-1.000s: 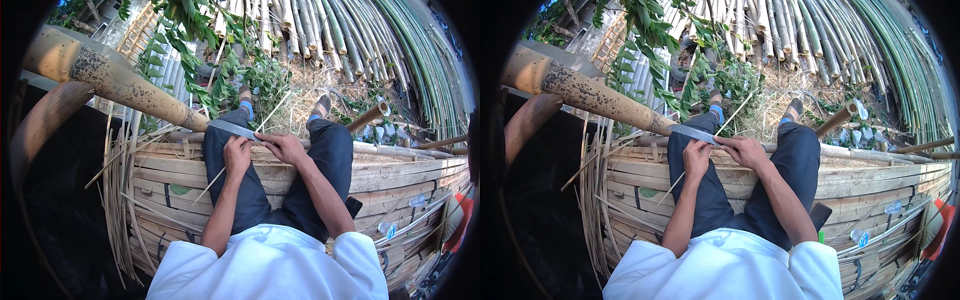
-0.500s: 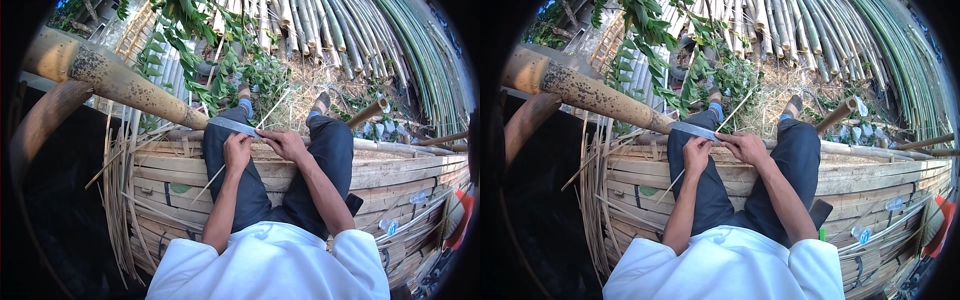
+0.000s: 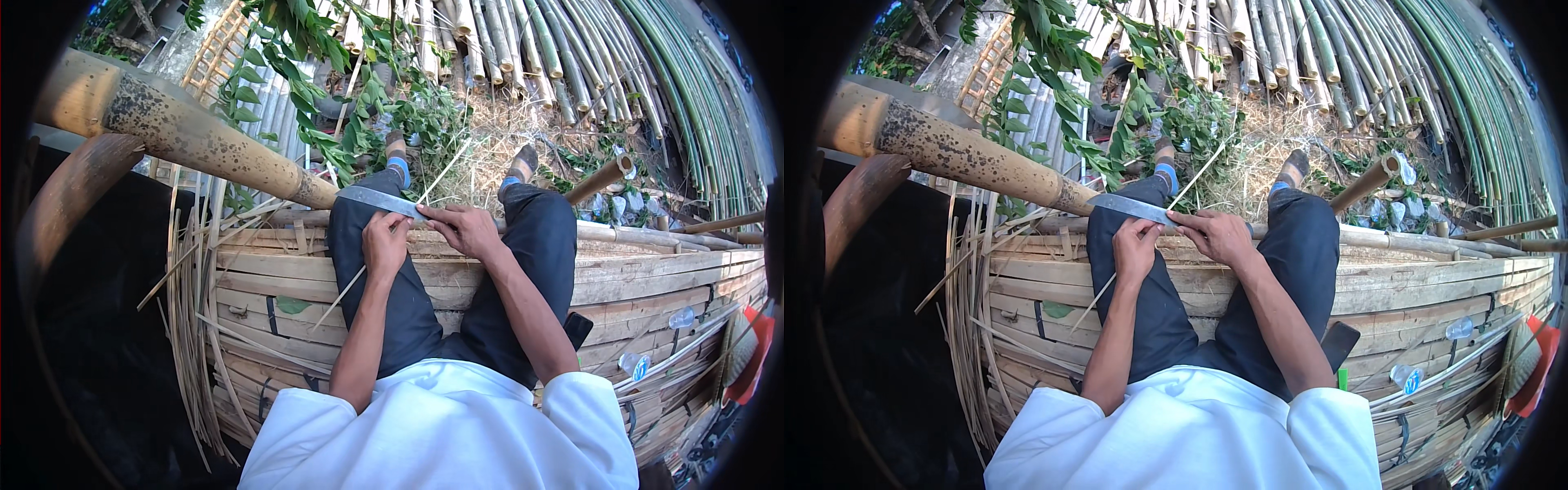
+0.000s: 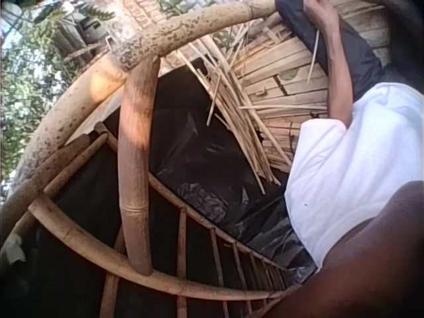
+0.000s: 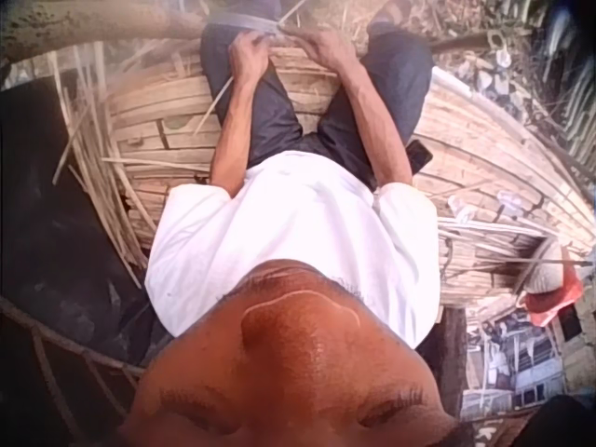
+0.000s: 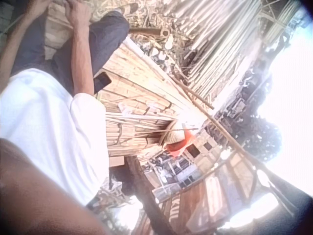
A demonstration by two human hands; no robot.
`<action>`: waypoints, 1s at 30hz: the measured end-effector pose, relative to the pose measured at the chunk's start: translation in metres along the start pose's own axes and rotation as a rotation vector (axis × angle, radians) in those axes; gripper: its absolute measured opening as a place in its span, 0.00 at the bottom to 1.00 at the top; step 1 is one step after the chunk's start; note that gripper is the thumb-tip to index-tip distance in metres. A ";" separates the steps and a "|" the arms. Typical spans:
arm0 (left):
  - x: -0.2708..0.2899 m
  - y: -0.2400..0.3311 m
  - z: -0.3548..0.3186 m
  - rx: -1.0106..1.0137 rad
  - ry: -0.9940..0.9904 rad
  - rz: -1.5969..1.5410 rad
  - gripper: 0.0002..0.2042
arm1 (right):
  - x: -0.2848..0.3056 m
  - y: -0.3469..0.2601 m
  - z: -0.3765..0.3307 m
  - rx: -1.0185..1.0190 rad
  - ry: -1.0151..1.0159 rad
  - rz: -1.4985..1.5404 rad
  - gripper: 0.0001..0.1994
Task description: The person shaves a thin bamboo stick using a machete while sitting on a bamboo platform.
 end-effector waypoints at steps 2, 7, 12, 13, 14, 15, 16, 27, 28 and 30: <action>0.000 -0.001 0.000 -0.004 -0.003 0.004 0.06 | -0.001 0.000 0.000 0.001 0.005 -0.004 0.17; 0.000 -0.003 0.001 -0.024 -0.011 0.012 0.07 | 0.004 -0.001 -0.001 0.004 0.010 -0.018 0.17; 0.016 -0.002 -0.006 0.009 0.023 -0.051 0.09 | 0.027 0.051 0.007 -0.483 0.094 0.201 0.14; 0.014 -0.001 -0.005 -0.007 0.030 -0.055 0.08 | 0.025 0.055 0.005 -0.433 0.148 0.217 0.14; 0.014 -0.001 -0.003 -0.011 0.027 -0.057 0.08 | 0.021 0.058 0.005 -0.383 0.202 0.233 0.14; 0.013 0.000 -0.001 -0.017 0.020 -0.065 0.08 | 0.014 0.059 0.002 -0.351 0.202 0.229 0.14; 0.014 -0.001 -0.003 -0.015 0.022 -0.070 0.08 | 0.012 0.051 0.001 -0.313 0.192 0.230 0.14; 0.006 -0.005 0.000 -0.018 -0.022 -0.040 0.07 | -0.003 0.000 -0.002 0.014 0.038 0.188 0.16; 0.005 -0.004 0.001 -0.001 -0.020 -0.056 0.07 | -0.001 -0.001 -0.001 0.014 0.037 0.190 0.16; 0.006 -0.003 0.000 0.004 -0.011 -0.061 0.08 | 0.003 -0.003 0.000 -0.043 -0.042 0.136 0.16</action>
Point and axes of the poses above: each hand's wrist, its own z-axis towards the middle knuckle, its own x-axis out of the back of the hand, y = z × x, the point moved 2 cm from there along z, towards the middle knuckle, and after that the axes turned 13 degrees about -z, right-handed, at the moved point
